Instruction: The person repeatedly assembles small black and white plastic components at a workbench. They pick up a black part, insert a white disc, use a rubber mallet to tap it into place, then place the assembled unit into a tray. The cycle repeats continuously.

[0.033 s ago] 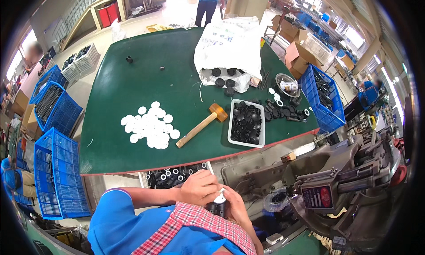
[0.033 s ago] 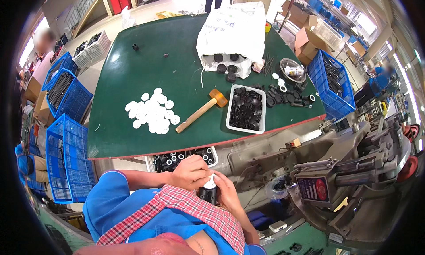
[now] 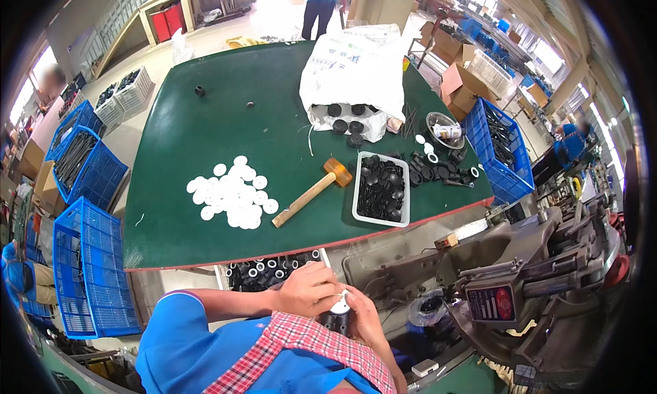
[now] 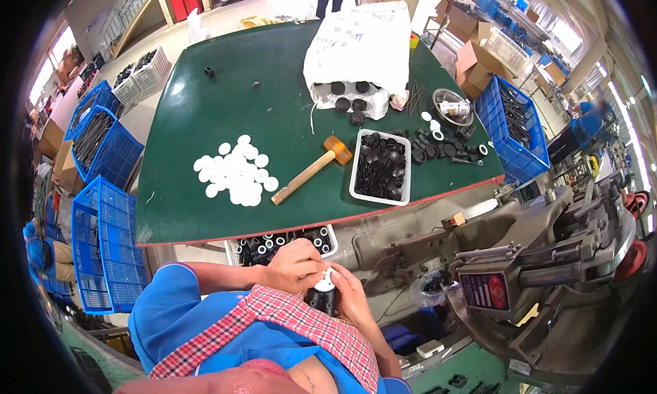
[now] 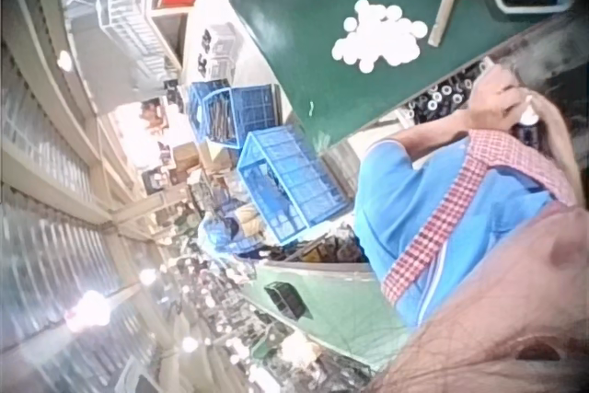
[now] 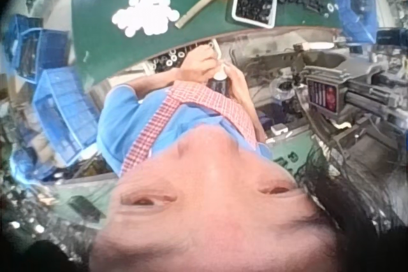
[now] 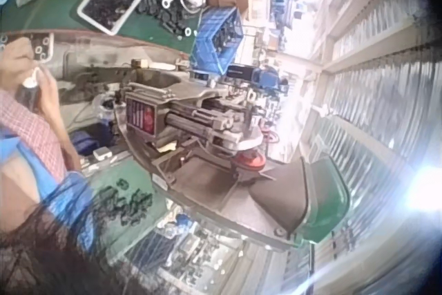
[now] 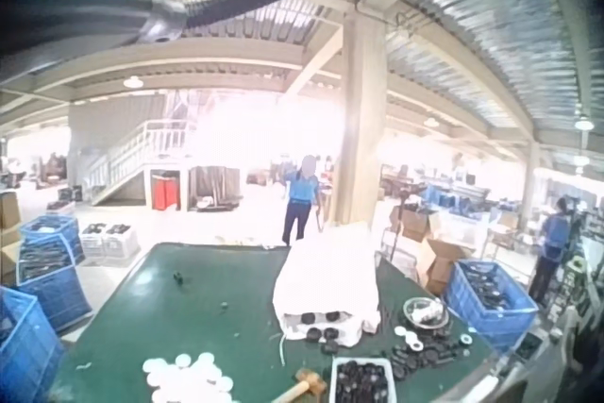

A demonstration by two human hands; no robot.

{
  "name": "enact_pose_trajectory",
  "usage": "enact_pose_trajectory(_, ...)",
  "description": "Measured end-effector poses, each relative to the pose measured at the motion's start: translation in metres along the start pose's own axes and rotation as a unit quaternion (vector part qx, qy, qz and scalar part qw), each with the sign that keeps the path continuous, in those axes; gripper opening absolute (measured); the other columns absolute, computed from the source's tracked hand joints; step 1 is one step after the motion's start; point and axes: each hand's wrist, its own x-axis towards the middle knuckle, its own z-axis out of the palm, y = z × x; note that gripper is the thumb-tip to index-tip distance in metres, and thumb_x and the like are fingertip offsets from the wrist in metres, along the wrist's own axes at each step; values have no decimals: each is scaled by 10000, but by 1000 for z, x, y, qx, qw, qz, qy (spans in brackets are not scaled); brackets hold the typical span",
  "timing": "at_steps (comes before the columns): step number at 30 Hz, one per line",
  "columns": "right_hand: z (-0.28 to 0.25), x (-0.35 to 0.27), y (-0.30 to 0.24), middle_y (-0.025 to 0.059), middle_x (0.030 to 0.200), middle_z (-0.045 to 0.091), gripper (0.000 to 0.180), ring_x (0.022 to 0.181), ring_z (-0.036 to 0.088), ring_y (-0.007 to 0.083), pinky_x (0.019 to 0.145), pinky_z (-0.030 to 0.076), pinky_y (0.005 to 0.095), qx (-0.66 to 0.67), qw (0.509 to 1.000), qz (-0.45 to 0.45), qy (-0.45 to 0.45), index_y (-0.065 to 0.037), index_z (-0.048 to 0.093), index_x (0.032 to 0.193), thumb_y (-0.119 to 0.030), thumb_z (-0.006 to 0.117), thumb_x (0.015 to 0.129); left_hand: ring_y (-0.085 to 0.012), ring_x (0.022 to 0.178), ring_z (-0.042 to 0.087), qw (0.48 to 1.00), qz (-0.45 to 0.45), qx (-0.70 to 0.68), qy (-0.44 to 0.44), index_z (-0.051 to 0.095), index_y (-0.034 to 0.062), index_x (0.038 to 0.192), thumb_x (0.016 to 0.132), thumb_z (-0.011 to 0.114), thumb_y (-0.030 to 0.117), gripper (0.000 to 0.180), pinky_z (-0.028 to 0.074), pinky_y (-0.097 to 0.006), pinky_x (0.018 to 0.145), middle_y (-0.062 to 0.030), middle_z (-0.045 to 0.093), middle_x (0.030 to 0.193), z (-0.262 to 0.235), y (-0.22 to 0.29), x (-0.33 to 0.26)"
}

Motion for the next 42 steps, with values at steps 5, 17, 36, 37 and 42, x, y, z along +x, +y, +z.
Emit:
enact_pose_trajectory(5,13,-1,-16,109,1193,613,359,1083,577,146,950,448,276,-150,979,-133,19,40,530,1296,-73,476,960,-158,994,537,884,-345,-307,-67,483,6,1302,925,622,154,429,463,-312,881,-71,543,1117,8,-3,-5)
enact_pose_trajectory(17,-4,11,-11,100,1152,625,339,1054,574,143,936,442,278,-236,942,-221,85,31,566,1248,-37,465,931,-95,1018,563,797,-381,-459,-100,555,-46,1269,995,529,159,343,456,-260,897,-41,632,1099,40,-28,-3)
enact_pose_trajectory(36,-42,5,6,110,1246,588,405,1087,568,156,934,451,280,-203,935,-208,203,26,493,1357,-134,507,986,-160,1112,573,886,-303,-327,-128,500,-3,1348,1026,460,233,401,444,-302,964,-104,617,1222,78,-35,10)
enact_pose_trajectory(37,-44,4,7,113,1254,587,405,1094,568,157,935,452,280,-229,925,-225,202,27,495,1358,-131,511,985,-157,1111,573,886,-298,-332,-124,509,-7,1338,1023,464,217,389,444,-301,964,-105,618,1222,80,-34,9)
enact_pose_trajectory(42,-54,11,8,124,1252,594,407,1117,563,169,960,445,300,-217,913,-225,261,46,507,1339,-124,533,970,-157,1100,574,872,-335,-342,-105,550,-25,1285,1007,495,182,351,444,-307,966,-128,642,1185,108,-49,11)
